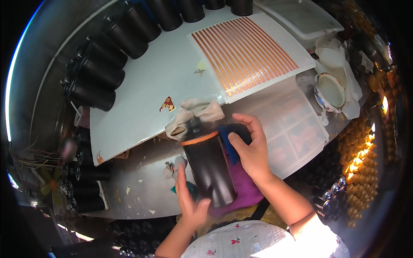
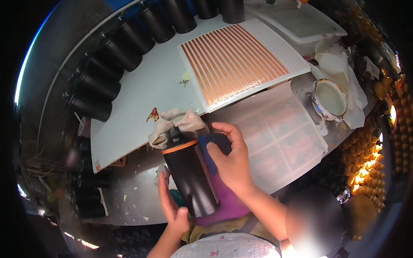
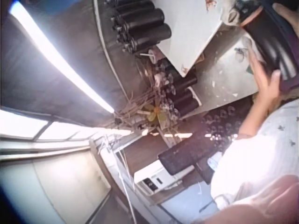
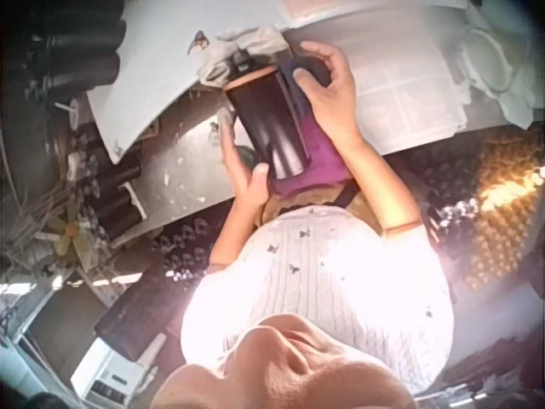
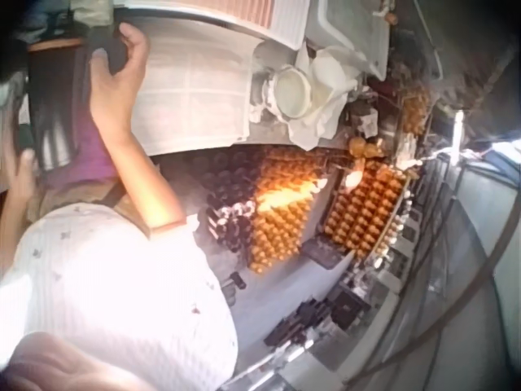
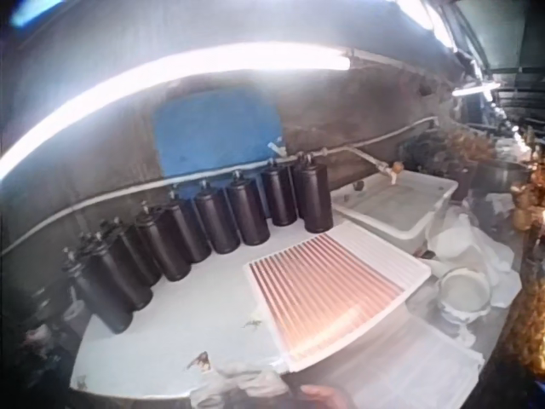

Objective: The person applies decorative labels and orange bands to black cylindrical containers. They peel a large label from a backing sheet, wrap it around the container, and smooth it down. They then apply a thin orange band to the top and bottom edges of the container, using a blue plastic scraper to press the edges firmly. The process is repeated for a second container.

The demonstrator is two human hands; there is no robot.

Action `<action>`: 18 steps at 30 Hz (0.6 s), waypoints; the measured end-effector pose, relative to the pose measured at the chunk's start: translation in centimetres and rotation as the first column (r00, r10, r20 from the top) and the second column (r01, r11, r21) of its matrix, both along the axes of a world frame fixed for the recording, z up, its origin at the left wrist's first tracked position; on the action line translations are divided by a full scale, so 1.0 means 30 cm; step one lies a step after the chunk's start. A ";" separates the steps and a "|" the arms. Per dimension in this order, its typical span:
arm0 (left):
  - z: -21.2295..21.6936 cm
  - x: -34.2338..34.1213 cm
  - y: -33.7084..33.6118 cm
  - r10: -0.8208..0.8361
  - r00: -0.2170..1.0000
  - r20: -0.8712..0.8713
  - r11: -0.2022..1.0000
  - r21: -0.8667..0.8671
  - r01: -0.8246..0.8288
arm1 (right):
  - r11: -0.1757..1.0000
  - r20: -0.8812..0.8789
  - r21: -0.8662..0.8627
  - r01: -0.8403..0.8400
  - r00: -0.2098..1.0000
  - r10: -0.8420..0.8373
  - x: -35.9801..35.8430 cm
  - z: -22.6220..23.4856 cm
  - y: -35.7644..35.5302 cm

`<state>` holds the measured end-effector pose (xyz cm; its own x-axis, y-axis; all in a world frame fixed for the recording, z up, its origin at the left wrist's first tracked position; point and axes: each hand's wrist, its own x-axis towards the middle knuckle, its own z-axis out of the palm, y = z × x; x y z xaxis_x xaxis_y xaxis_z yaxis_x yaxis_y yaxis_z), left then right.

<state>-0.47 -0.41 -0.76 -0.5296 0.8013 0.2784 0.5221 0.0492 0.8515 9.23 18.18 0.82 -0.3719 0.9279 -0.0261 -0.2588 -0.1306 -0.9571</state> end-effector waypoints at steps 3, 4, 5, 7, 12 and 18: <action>0.073 -0.033 0.173 -0.037 0.968 0.249 0.995 0.094 0.013 | 1.000 -0.037 -0.017 0.007 0.999 -0.007 0.020 0.018 -0.012; 0.076 -0.035 0.184 -0.021 0.966 0.259 0.995 0.105 -0.007 | 1.000 -0.018 -0.007 -0.001 1.000 0.001 0.029 0.020 -0.019; 0.072 -0.038 0.195 -0.006 0.963 0.269 0.993 0.113 -0.026 | 1.000 0.002 0.002 -0.008 1.000 0.008 0.037 0.018 -0.028; 0.077 -0.033 0.204 0.056 0.983 0.176 0.992 0.099 -0.074 | 1.000 0.001 -0.010 -0.020 1.000 0.020 0.048 0.025 -0.031; 0.167 0.004 0.198 0.026 0.863 -0.504 0.986 -0.129 -0.105 | 0.999 0.001 -0.026 -0.043 0.999 0.043 0.078 0.023 -0.048; 0.307 0.079 0.308 -0.175 0.653 -0.737 0.944 -0.314 -0.102 | 0.991 -0.041 -0.102 -0.087 0.996 0.083 0.106 -0.009 -0.073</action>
